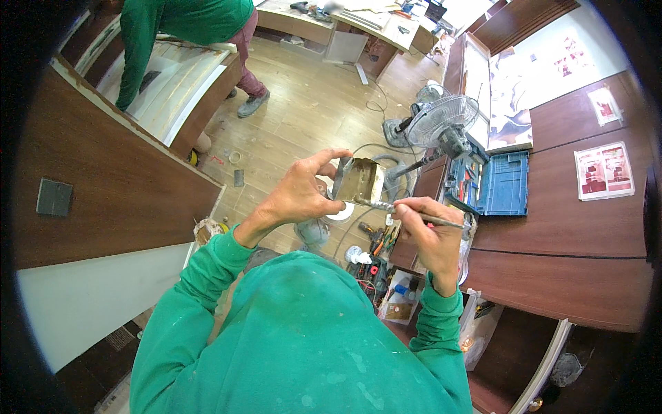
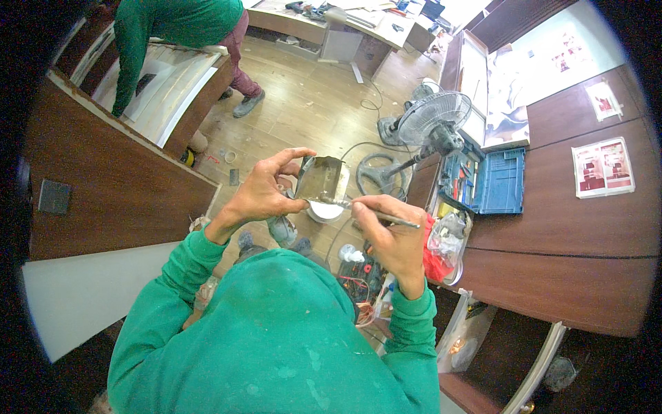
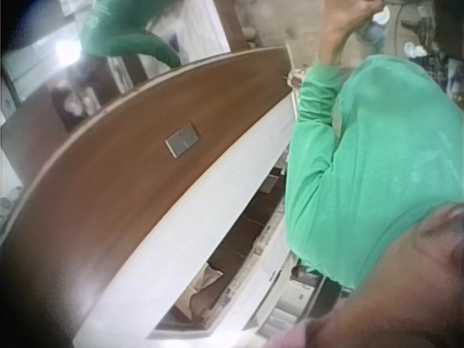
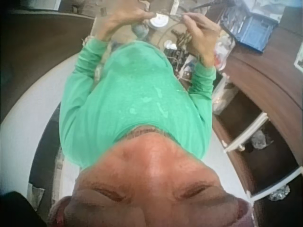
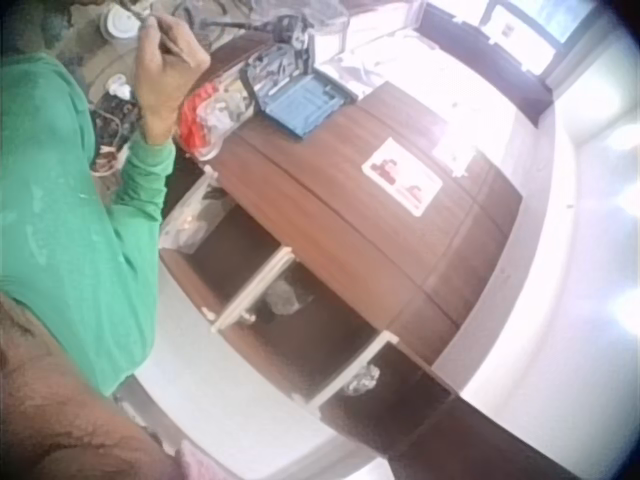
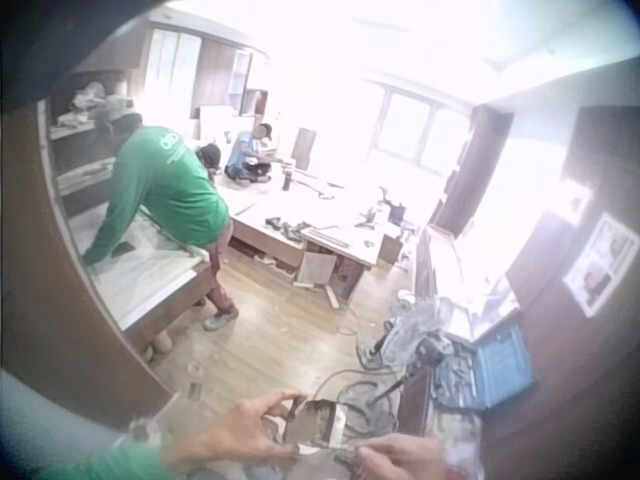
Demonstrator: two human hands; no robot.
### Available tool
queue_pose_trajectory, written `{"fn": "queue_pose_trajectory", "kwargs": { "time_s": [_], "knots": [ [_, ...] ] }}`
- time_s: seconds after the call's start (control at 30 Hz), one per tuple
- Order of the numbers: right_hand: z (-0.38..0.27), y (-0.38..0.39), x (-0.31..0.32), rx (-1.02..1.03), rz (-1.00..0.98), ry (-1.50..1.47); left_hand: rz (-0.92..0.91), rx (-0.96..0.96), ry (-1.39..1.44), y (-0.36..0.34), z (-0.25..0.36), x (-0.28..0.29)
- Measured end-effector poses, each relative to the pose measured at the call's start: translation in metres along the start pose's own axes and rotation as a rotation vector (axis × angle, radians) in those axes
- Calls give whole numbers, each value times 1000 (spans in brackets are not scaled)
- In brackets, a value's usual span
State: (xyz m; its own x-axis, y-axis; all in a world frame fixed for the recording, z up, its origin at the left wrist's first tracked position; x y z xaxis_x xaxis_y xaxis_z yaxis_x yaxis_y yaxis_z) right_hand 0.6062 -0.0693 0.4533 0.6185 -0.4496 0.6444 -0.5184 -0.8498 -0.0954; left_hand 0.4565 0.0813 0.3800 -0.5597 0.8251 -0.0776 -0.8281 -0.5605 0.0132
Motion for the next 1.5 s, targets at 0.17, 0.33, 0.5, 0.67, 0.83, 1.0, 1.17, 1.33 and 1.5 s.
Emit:
{"fn": "queue_pose_trajectory", "kwargs": {
  "time_s": [0.17,0.33,0.5,0.67,0.83,1.0,1.17,1.33,1.5],
  "knots": [
    [-3,-10,9,-31,110,-57,-32,-15,99,-4,-12,-2],
    [-7,-1,-12,34,-77,-17,-42,-60,80,-9,-25,9],
    [23,-7,-28,-9,-201,-341,-165,77,197,-11,-10,-7],
    [28,-17,-18,50,-101,-275,-187,73,178,-12,-19,-5],
    [8,-10,-19,99,-132,-277,-171,67,197,-15,-16,-5],
    [24,-21,-15,76,-86,-258,-189,78,139,-19,-10,-9],
    [13,-16,-14,170,-94,-260,-195,131,173,-19,-16,-9],
    [28,-28,-19,51,-40,-315,-192,76,173,-19,-18,-6],
    [12,-20,-19,121,-111,-272,-154,94,183,-15,-19,-3]
  ]
}}
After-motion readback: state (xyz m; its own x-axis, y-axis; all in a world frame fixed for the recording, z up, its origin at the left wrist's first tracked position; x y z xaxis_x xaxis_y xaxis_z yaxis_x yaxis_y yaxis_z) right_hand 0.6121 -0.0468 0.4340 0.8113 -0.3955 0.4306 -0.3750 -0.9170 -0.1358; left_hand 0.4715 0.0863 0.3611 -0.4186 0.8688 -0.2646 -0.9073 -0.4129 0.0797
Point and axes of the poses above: each hand's wrist, its own y-axis away from the middle knuckle, its own x-axis out of the back of the hand, z = x × y, the point moved 10 cm from there along -y, towards the middle knuckle, and after that the axes turned 11 degrees about y, right-handed, at the moved point
